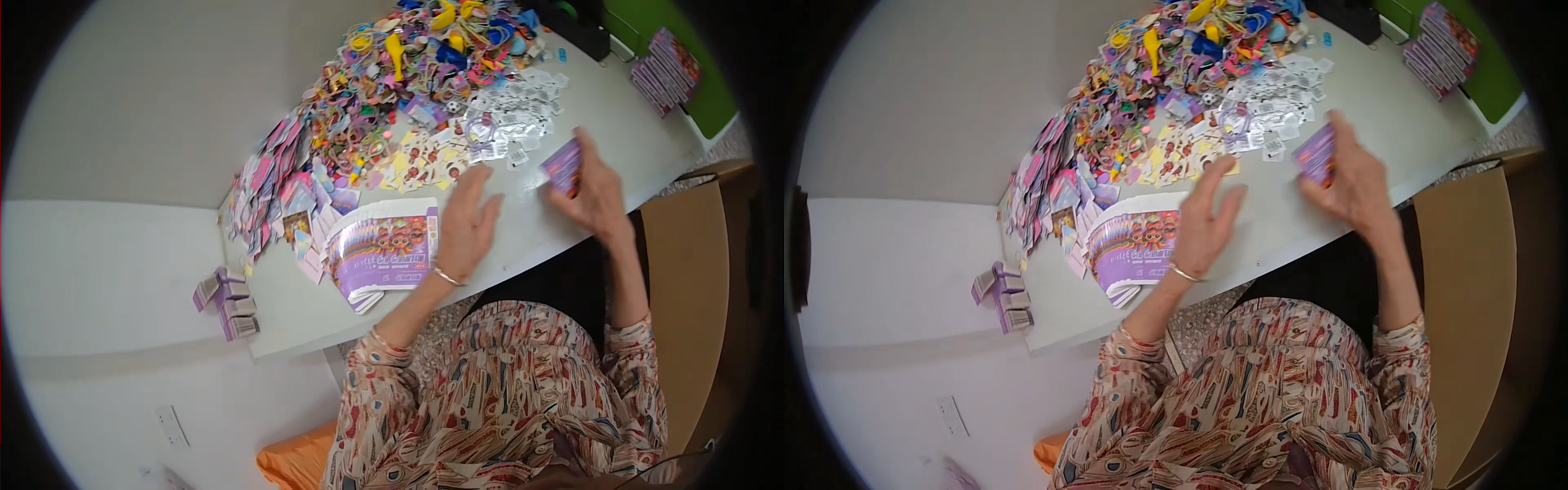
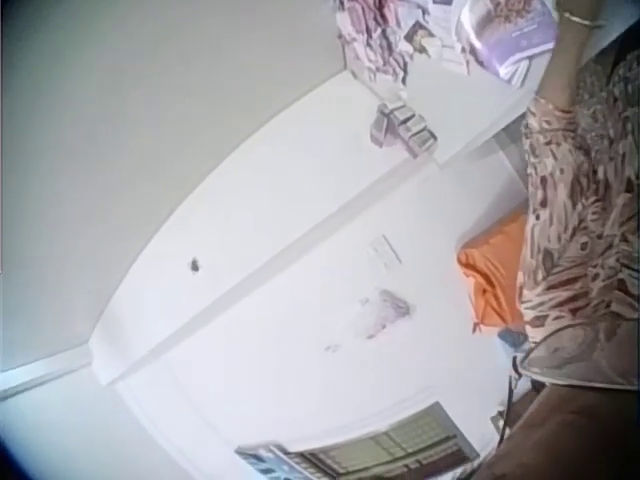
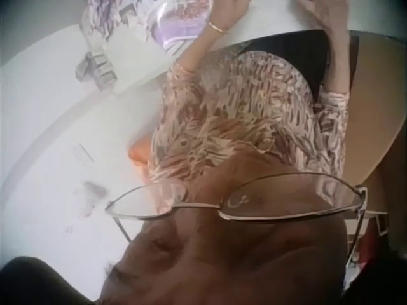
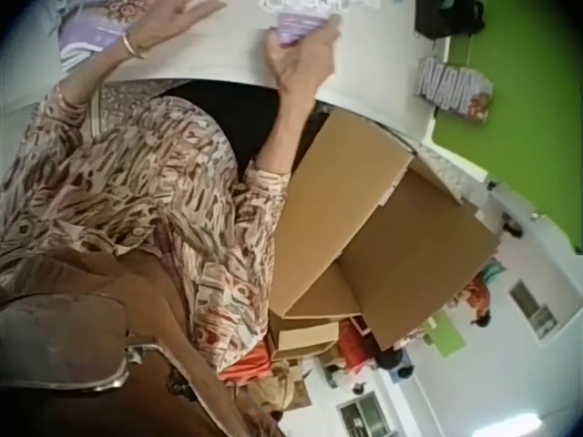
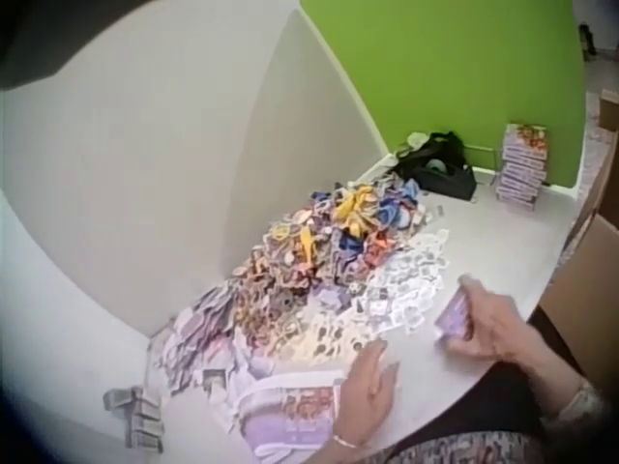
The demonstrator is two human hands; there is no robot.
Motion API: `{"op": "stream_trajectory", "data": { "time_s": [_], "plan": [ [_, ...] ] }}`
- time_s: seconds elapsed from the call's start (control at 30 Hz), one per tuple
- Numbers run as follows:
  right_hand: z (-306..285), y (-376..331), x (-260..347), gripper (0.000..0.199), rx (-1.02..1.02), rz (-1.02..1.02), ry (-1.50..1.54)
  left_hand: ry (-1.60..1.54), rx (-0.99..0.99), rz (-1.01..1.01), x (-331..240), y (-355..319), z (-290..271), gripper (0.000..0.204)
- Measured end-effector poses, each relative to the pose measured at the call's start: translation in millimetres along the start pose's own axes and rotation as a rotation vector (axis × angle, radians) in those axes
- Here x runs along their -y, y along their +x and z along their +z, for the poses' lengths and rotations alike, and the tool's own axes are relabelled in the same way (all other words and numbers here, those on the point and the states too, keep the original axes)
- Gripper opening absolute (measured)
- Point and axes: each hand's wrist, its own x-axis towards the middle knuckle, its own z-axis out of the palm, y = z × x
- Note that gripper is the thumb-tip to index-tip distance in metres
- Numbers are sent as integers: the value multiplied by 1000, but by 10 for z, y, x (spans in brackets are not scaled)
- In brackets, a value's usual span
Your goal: Packaging small colorful wrapped items into decorative boxes on a table.
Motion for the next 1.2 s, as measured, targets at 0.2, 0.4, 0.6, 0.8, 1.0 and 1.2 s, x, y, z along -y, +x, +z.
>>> {"op": "stream_trajectory", "data": {
  "time_s": [0.2, 0.4, 0.6, 0.8, 1.0, 1.2],
  "plan": [
    [-248, 229, -245, 85, -315, -148, -473, 244, 20, -109, 525, -40, -1043, 34],
    [319, -236, 329, 79, 81, -294, -39, 770, 447, -184, 415, -425, -1212, 81],
    [626, -439, 684, 72, 268, -353, 60, 733, 577, -91, 697, -391, -1145, 90],
    [709, -501, 658, 70, 234, -345, 31, 604, 472, 2, 743, -297, -1010, 53],
    [790, -520, 829, 83, 197, -187, 248, 159, 218, -103, 539, 120, -882, 19],
    [749, -455, 927, 101, 75, 32, 384, -34, 162, -201, 50, 363, -478, 17]
  ]
}}
